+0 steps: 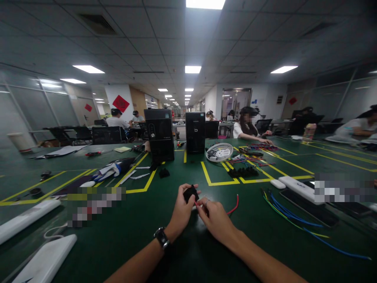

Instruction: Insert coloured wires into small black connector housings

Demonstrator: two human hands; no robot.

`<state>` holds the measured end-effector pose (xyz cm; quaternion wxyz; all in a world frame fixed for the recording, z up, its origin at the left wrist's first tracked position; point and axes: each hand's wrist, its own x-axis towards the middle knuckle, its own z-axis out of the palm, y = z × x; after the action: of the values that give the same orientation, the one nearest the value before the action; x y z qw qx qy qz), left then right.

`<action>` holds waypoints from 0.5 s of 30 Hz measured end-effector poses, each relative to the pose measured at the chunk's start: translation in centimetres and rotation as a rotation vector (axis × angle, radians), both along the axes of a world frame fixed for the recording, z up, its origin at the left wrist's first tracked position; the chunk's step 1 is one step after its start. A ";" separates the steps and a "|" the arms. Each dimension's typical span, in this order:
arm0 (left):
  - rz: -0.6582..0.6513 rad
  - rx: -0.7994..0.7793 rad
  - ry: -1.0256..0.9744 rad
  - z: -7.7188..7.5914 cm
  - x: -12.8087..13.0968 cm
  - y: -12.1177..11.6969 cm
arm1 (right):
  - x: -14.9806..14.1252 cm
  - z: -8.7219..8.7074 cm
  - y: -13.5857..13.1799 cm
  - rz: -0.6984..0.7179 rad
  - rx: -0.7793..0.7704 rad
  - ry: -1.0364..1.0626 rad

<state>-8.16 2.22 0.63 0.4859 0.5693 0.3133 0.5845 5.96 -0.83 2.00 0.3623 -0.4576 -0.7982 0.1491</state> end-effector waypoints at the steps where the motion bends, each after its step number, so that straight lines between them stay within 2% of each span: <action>1: 0.034 0.026 0.032 0.0 0.0 0.1 | 0.0 0.0 -0.1 -0.005 0.009 -0.022; 5: 0.106 0.097 0.146 0.1 -0.2 0.2 | 0.1 0.2 -0.5 0.001 0.078 -0.134; 15: 0.102 0.074 0.177 0.4 -0.4 0.0 | -0.1 0.2 -0.5 0.028 0.131 -0.163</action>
<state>-8.54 2.20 0.99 0.4047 0.6195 0.3617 0.5670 5.87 -1.36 2.24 0.3230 -0.4324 -0.8394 0.0638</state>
